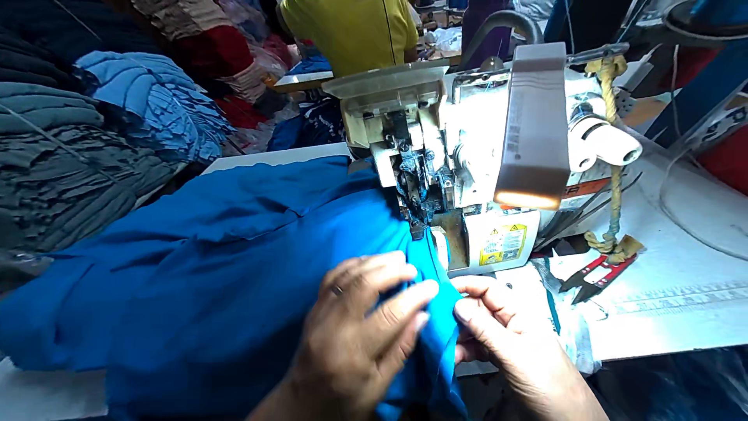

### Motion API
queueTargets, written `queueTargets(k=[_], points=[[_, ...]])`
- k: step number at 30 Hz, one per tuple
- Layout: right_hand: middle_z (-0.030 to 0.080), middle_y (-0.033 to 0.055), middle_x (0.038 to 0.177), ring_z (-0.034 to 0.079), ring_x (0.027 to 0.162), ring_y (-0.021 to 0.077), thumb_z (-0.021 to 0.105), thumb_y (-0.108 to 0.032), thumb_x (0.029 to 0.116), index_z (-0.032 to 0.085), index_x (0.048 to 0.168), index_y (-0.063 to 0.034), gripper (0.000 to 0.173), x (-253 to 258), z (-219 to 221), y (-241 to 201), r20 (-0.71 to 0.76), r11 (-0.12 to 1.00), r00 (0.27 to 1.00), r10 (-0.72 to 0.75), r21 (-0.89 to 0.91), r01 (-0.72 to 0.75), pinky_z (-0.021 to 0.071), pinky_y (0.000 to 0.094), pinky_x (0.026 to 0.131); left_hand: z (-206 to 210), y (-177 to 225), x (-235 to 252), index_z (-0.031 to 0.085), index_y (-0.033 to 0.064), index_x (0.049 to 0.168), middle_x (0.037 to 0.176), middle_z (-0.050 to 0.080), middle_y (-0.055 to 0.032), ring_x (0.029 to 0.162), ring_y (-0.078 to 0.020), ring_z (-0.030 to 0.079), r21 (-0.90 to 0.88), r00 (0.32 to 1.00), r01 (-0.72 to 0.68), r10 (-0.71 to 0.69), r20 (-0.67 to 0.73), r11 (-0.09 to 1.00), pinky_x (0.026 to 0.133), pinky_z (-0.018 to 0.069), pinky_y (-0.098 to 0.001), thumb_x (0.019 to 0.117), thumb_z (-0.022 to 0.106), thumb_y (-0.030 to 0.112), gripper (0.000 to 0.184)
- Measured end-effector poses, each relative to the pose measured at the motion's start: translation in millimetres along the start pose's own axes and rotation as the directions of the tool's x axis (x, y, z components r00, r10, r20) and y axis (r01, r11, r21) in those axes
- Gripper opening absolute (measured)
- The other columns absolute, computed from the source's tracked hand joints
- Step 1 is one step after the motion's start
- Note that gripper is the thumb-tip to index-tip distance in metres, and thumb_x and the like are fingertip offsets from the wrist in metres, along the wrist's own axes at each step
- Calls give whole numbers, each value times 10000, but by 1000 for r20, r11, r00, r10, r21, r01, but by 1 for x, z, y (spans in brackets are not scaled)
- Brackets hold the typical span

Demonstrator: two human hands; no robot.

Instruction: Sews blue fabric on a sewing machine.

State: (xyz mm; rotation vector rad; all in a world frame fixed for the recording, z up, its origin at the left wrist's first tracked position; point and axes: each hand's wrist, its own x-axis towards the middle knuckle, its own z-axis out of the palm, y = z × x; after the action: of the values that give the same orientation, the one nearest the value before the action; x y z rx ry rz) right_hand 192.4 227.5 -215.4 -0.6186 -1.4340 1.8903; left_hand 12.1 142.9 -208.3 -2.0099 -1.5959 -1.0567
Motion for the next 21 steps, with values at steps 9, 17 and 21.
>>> queueTargets(k=[9, 17, 21], points=[[716, -26, 914, 704, 795, 22, 548, 9, 979, 564, 1293, 29, 315, -9, 0, -6, 30, 994, 996, -84, -65, 86, 610, 202, 759, 19, 32, -15, 672, 182, 1060, 1085, 687, 20, 1188, -75, 586, -22, 987, 144, -145, -73, 989, 1073, 393, -271, 1044, 524, 460, 316], [722, -14, 914, 680, 804, -17, 602, 2, 941, 614, 1253, 51, 316, -8, 2, 4, 4, 951, 971, -238, -201, 234, 579, 154, 762, 16, 36, -13, 726, 191, 988, 1025, 696, 23, 1132, -59, 610, -35, 968, 226, -228, -108, 974, 1034, 429, -252, 999, 613, 440, 273], [733, 2, 933, 693, 820, -5, 597, 10, 947, 612, 1255, 58, 312, -8, 3, 7, 19, 942, 964, -266, -206, 264, 591, 169, 782, 18, 41, -14, 716, 181, 953, 996, 699, 3, 1110, -85, 612, 42, 968, 228, -222, -117, 973, 1035, 403, -270, 999, 615, 411, 256]])
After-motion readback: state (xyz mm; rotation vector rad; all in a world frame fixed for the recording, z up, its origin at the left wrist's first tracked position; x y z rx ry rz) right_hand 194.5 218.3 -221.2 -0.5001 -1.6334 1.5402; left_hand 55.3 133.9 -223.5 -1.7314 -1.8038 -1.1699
